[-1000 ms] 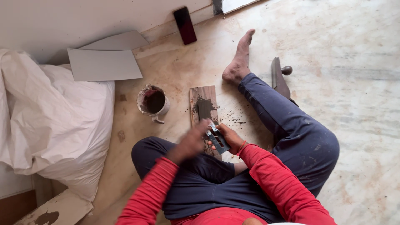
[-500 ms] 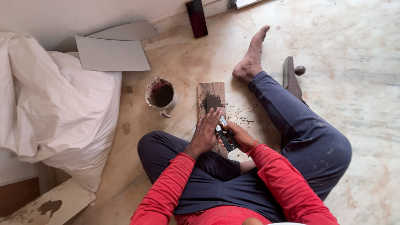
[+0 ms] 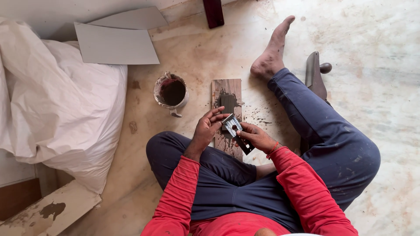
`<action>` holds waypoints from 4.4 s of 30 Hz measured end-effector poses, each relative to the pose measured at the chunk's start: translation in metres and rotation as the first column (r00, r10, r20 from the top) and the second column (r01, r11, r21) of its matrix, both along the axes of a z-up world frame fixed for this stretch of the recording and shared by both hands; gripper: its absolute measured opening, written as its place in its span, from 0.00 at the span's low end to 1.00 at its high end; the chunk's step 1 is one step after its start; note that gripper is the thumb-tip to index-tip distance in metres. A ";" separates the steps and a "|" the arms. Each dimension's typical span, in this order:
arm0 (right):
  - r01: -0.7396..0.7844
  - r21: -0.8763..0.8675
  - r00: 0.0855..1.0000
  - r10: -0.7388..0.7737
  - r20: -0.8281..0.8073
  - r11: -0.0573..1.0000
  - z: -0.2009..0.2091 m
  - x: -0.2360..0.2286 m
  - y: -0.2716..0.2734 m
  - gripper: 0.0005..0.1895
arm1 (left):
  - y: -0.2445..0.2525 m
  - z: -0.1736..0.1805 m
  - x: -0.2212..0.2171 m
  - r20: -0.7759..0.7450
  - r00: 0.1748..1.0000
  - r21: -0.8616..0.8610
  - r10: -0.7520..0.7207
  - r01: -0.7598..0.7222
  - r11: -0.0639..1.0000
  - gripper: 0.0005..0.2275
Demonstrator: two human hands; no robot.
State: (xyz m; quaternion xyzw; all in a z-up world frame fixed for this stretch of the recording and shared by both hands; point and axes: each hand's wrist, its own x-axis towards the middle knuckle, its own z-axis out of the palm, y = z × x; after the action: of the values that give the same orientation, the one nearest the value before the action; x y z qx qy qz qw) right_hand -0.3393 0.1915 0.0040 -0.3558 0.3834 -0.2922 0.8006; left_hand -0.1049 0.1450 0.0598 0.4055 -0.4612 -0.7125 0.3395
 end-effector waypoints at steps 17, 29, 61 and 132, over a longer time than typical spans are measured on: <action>0.049 -0.075 0.989 -0.059 -0.137 0.996 0.006 0.001 0.003 0.22 | 0.001 -0.003 -0.002 -0.073 0.997 0.038 -0.009 0.011 0.999 0.26; -0.133 -0.716 0.740 -0.411 -0.532 0.685 0.069 0.016 0.007 0.38 | 0.000 -0.005 -0.002 0.101 0.991 0.051 0.090 -0.095 0.994 0.32; -0.260 -0.747 0.594 -0.509 -0.623 0.612 0.066 0.013 0.005 0.31 | 0.003 -0.021 -0.006 0.065 0.990 0.078 0.126 -0.131 0.988 0.22; -0.760 -0.393 0.185 -0.407 -0.895 0.518 -0.048 0.018 -0.033 0.39 | 0.025 -0.062 -0.043 0.960 0.271 -0.122 -0.073 0.638 0.760 0.39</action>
State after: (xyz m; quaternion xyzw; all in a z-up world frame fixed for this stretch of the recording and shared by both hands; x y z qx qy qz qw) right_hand -0.3211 0.1590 -0.0442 -0.8298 0.5433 -0.0211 0.1256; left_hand -0.1474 0.1695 -0.0023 0.5079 -0.8135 -0.2757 -0.0646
